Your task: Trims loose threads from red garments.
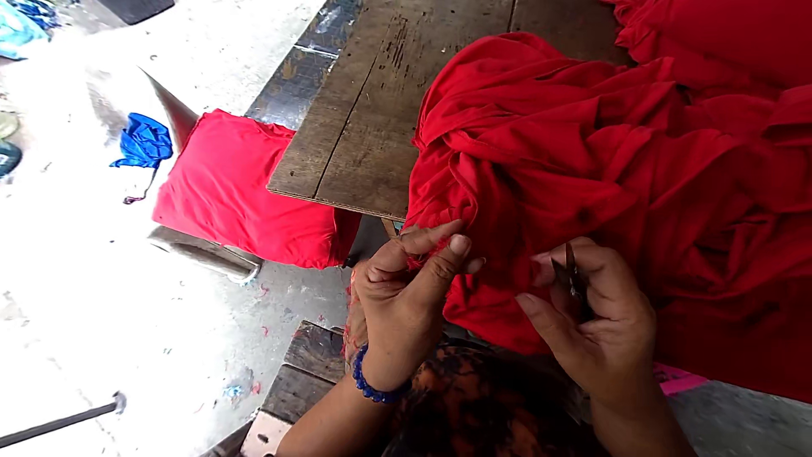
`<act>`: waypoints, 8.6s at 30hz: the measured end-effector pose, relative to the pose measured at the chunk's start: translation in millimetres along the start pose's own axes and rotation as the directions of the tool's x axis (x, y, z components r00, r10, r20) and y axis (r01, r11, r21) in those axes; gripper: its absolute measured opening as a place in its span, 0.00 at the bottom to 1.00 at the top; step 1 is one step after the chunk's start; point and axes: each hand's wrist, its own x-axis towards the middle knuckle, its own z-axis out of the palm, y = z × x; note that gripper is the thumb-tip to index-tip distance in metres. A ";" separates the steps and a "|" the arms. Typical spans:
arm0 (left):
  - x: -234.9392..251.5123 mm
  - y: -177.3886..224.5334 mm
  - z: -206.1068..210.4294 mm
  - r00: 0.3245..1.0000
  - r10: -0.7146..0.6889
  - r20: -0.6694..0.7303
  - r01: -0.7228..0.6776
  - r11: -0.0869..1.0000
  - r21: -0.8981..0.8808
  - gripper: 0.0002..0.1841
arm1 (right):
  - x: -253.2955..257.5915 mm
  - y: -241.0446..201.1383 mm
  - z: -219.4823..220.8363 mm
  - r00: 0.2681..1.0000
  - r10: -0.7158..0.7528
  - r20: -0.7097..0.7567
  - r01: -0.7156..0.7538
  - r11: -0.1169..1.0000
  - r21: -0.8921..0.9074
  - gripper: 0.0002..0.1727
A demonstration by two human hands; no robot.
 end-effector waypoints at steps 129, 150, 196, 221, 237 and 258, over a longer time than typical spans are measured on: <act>-25.2 -26.2 -8.0 0.939 0.244 0.241 -0.289 0.942 0.172 0.03 | -3.8 -19.0 12.2 0.995 -0.094 -0.018 0.075 0.889 -0.452 0.14; -31.3 -26.3 -3.2 0.986 0.085 0.141 -0.090 0.995 0.030 0.05 | -10.1 -15.6 10.6 0.994 -0.107 -0.026 0.082 0.875 -0.478 0.16; -28.3 -13.8 -8.1 0.989 0.008 0.146 -0.012 1.000 0.022 0.31 | -17.3 -15.6 9.2 0.999 -0.045 0.018 0.049 0.926 -0.375 0.17; -34.5 -15.2 -5.2 0.991 0.085 0.102 -0.096 0.989 0.109 0.32 | -13.3 -21.1 16.2 0.993 -0.114 -0.010 0.094 0.865 -0.493 0.15; -22.6 -5.7 -6.0 0.992 -0.123 -0.008 0.120 0.979 -0.166 0.27 | -11.6 4.8 20.3 0.978 -0.171 -0.119 0.124 0.938 -0.324 0.20; 6.6 -7.4 -27.1 0.971 0.019 0.238 -0.105 0.929 0.355 0.13 | 29.7 7.8 -5.3 0.996 0.043 -0.080 -0.047 0.998 -0.048 0.05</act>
